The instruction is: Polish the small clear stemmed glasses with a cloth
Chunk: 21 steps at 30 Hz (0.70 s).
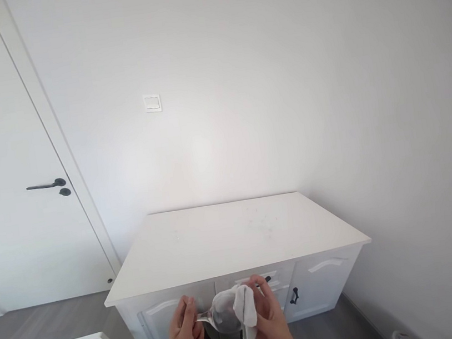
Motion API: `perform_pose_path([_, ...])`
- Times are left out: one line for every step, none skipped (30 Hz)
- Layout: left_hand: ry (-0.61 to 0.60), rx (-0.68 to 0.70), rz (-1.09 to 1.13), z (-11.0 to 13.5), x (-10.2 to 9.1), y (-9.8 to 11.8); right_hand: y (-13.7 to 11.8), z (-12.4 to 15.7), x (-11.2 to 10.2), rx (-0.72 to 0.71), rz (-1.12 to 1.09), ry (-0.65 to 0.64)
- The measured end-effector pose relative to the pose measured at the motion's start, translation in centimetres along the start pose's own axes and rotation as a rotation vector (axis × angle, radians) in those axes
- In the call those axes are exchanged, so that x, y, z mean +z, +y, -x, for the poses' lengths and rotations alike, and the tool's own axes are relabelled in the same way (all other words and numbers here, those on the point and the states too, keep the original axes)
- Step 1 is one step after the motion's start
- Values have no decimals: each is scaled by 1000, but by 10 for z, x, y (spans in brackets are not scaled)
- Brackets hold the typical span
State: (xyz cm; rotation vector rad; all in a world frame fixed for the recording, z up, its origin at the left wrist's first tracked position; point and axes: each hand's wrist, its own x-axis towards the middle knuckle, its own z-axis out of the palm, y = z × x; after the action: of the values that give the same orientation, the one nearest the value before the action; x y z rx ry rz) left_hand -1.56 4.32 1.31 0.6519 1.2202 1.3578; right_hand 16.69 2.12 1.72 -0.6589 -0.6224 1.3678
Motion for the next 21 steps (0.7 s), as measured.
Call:
perform_pose_path([0, 10, -13, 0, -1, 3, -3, 0, 0, 38, -4, -26])
perform_pose_path([1, 20, -25, 0, -1, 6, -4, 1, 0, 88, -3, -54])
perform_pose_path([-1, 29, -37, 1, -2, 7, -6, 1, -1, 138, 3, -82])
perform_pose_path([-5, 36, -47, 1, -3, 8, -6, 1, -3, 182, 20, -114])
perform_pose_path([-10, 40, -57, 0, -4, 8, -7, 1, -5, 210, 47, -150])
perform_pose_path([-13, 40, -66, -1, -5, 7, -8, 1, -7, 216, 79, -178])
perform_pose_path([-8, 34, -77, -2, -7, 6, -9, 2, -10, 205, 111, -197])
perform_pose_path([3, 23, -88, -3, -9, 4, -10, 3, -13, 195, 132, -207])
perform_pose_path([22, 6, -97, -5, -12, 3, -12, 4, -16, 202, 134, -211])
perform_pose_path([52, -16, -101, -6, -13, 2, -13, 4, -18, 224, 115, -210])
perform_pose_path([79, -43, -99, -7, -15, 1, -15, 5, -21, 261, 80, -213])
perform_pose_path([100, -68, -87, -7, -15, 0, -16, 6, -23, 301, 37, -225])
perform_pose_path([115, -88, -69, -7, -15, -1, -17, 6, -25, 329, -2, -239])
perform_pose_path([122, -100, -48, -6, -13, -1, -17, 5, -26, 343, -31, -250])
perform_pose_path([125, -104, -31, -4, -11, -1, -16, 5, -28, 341, -45, -251])
perform_pose_path([122, -100, -19, -2, -9, 0, -15, 4, -29, 337, -47, -244])
perform_pose_path([120, -94, -14, 0, -6, 0, -15, 3, -29, 339, -41, -230])
perform_pose_path([126, -86, -14, 2, -4, 1, -14, 2, -30, 345, -30, -212])
perform_pose_path([129, -76, -19, 3, -2, 2, -13, 2, -30, 361, -22, -195])
perform_pose_path([132, -60, -25, 5, -1, 4, -12, 1, -30, 377, -23, -172])
perform_pose_path([133, -39, -33, 6, 0, 5, -12, 1, -30, 387, -34, -147])
